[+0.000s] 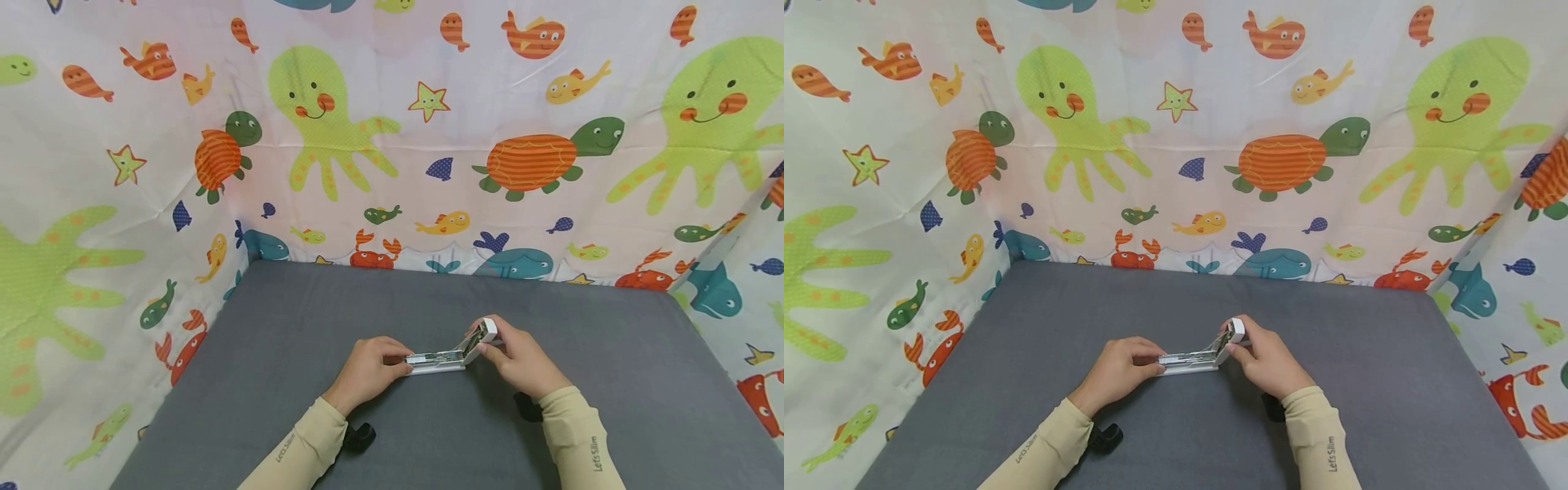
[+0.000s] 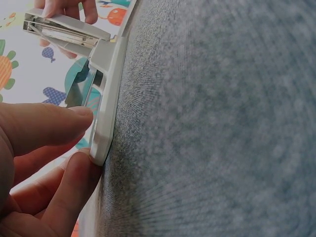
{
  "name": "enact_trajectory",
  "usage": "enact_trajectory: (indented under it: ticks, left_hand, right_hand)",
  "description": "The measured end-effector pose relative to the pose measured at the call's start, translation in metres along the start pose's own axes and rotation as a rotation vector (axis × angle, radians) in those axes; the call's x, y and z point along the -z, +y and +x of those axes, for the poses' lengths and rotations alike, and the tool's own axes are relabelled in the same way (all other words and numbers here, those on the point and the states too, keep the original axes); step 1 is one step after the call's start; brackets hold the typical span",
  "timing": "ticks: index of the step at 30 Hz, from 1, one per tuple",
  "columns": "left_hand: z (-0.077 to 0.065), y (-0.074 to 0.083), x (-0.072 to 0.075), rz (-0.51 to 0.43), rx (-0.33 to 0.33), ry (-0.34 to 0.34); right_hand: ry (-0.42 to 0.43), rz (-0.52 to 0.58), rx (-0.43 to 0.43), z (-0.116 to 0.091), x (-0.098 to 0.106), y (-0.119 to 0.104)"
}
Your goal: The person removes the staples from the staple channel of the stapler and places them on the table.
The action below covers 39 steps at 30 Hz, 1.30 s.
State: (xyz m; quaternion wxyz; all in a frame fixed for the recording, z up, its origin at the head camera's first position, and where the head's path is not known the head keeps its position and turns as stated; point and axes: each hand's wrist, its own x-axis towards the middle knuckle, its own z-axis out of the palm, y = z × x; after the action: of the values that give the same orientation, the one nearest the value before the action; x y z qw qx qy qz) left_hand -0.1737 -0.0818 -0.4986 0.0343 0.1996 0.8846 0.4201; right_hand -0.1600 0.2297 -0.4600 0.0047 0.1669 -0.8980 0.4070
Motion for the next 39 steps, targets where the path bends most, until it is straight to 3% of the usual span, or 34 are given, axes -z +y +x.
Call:
enact_trajectory:
  ticks: [20,39]
  left_hand:
    - [0.0003,0.0005,-0.0003,-0.007,0.005,0.002]
    - [0.0013,-0.0003,-0.001,0.009,0.013,-0.001]
  right_hand:
    - [0.023,-0.01,-0.017,-0.0035,0.0084,0.002]
    - [0.096,-0.072,-0.128,-0.0025,0.0072,0.0083]
